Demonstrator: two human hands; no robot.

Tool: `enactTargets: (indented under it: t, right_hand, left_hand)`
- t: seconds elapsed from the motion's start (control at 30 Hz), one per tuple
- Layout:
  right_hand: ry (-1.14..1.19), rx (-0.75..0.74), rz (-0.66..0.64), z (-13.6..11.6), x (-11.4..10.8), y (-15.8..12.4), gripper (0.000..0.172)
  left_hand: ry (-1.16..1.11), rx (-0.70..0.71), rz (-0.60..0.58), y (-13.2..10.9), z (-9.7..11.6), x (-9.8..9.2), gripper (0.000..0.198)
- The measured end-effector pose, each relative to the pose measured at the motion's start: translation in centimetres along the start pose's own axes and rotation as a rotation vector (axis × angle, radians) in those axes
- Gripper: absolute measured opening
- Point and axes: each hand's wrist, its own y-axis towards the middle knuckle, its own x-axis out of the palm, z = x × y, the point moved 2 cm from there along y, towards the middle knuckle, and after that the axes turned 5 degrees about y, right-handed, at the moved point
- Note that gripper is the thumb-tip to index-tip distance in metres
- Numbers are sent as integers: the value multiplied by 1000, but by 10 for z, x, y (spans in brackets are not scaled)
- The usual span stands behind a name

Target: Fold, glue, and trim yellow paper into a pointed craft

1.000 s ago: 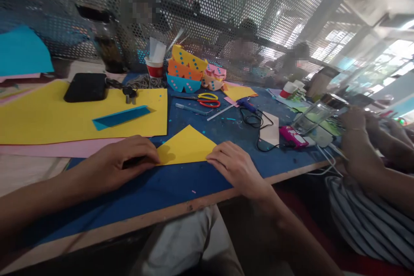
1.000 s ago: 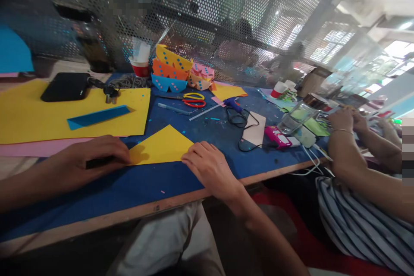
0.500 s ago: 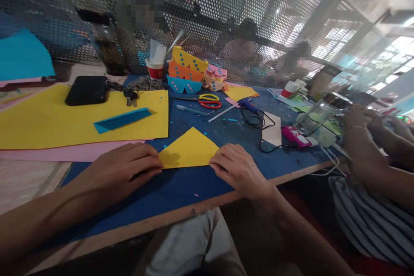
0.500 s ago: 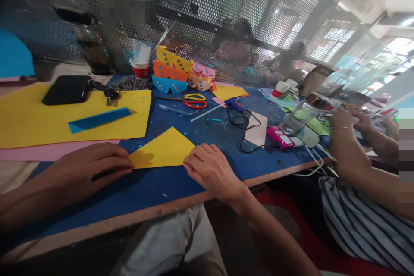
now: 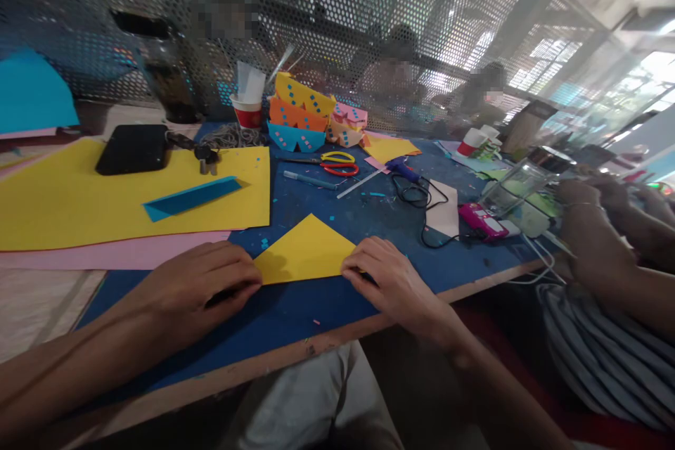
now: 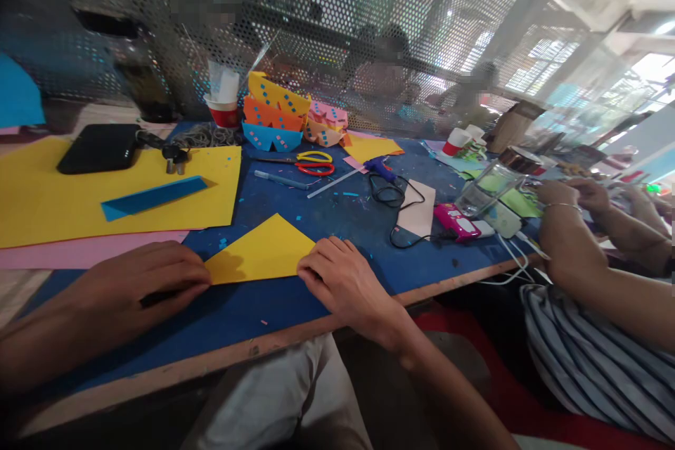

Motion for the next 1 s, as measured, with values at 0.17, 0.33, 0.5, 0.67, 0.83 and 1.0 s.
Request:
enactTargets:
  t: [0.17,0.33,0.5,0.67,0.83,1.0]
  right_hand:
    - [94,91,-8,4,2,4,18]
    - [100,139,1,5,3,5,15]
    - [33,203,8,9,5,3,13]
    - [-29,264,-11,11,4,6,23]
    - [-41,377,-69,6,1,12,29]
    - [-19,447,-59,5,-1,13,31]
  left_hand:
    - [-76,-95,-2,-2,-6,1,31]
    - [-105,-180,-19,-4,-12,4,30]
    - [-116,-162,-16,-2,-10,4,31]
    - [-92,-107,3,1,-4,1,29]
    - [-21,7,38,-1,-4,4,37]
    - [86,132,73,-4,-8,9,42]
